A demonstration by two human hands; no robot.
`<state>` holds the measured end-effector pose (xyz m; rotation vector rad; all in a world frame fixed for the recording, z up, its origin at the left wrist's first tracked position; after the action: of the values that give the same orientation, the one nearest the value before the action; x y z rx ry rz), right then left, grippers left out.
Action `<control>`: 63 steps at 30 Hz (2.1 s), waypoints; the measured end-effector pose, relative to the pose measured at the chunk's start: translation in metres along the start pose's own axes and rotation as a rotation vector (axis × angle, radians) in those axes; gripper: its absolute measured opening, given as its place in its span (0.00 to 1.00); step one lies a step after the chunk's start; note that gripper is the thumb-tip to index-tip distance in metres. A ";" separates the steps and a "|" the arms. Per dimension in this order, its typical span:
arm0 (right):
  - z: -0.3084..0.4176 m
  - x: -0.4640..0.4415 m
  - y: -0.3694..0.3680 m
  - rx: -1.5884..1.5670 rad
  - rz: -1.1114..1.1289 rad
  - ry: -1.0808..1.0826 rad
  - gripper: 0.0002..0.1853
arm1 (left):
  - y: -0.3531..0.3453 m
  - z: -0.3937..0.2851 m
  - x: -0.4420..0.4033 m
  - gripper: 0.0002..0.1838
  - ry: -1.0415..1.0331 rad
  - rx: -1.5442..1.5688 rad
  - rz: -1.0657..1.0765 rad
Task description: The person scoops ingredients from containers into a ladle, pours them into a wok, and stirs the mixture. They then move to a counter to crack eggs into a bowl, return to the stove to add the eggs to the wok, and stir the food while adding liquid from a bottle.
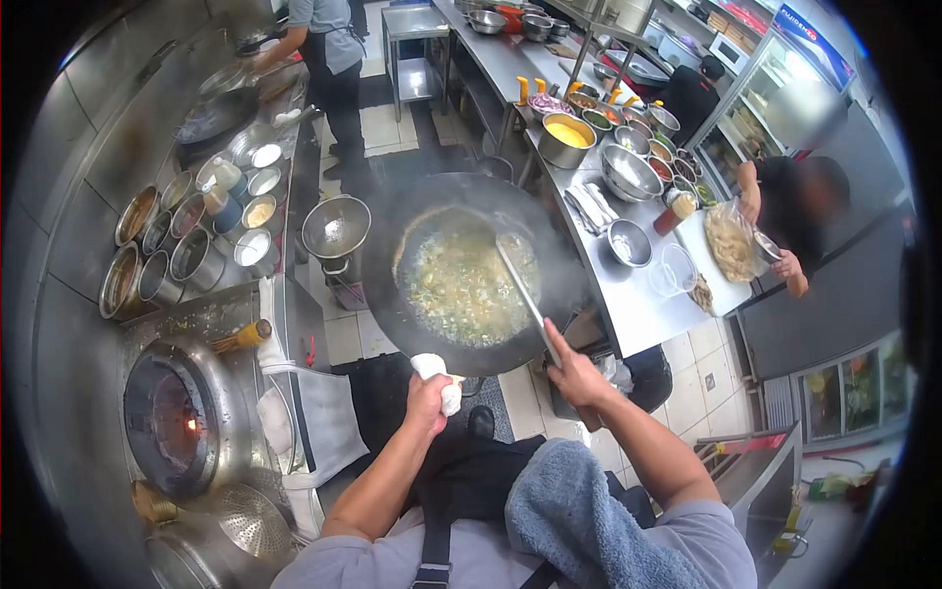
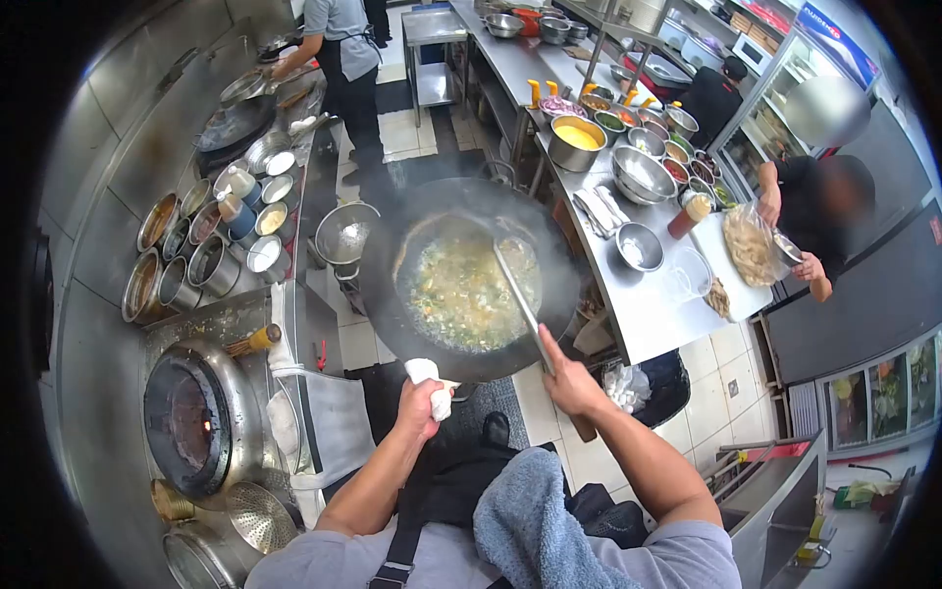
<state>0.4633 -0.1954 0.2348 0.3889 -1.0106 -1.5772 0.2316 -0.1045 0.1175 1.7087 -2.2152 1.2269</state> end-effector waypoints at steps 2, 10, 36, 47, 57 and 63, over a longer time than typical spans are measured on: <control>-0.002 0.018 -0.023 -0.079 0.141 -0.032 0.47 | 0.004 0.006 -0.004 0.13 0.042 -0.009 -0.022; -0.006 0.106 -0.037 -0.009 0.379 -0.109 0.47 | 0.041 0.018 -0.007 0.14 0.143 -0.027 -0.084; -0.008 0.074 -0.045 0.134 0.227 -0.083 0.47 | 0.027 0.005 -0.041 0.09 0.085 -0.002 -0.034; -0.025 0.095 0.031 0.597 0.073 -0.205 0.43 | 0.045 -0.012 -0.007 0.11 0.017 -0.027 0.007; -0.013 0.021 -0.026 0.263 -0.014 -0.146 0.46 | 0.033 -0.013 -0.002 0.12 0.029 -0.037 0.023; -0.001 0.061 -0.044 -0.030 0.189 -0.091 0.46 | 0.032 -0.002 -0.018 0.11 0.069 -0.019 0.032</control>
<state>0.4190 -0.2539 0.2168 0.1960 -1.0600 -1.4479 0.2107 -0.0872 0.0930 1.6049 -2.2163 1.2478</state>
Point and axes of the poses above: each hand's wrist, its own x-axis away from the middle knuckle, its own y-axis out of the back of the hand, z = x × y, the point moved 8 cm from there along -x, towards the middle knuckle, and after that the axes turned 5 degrees about -z, right-handed, at the moved point
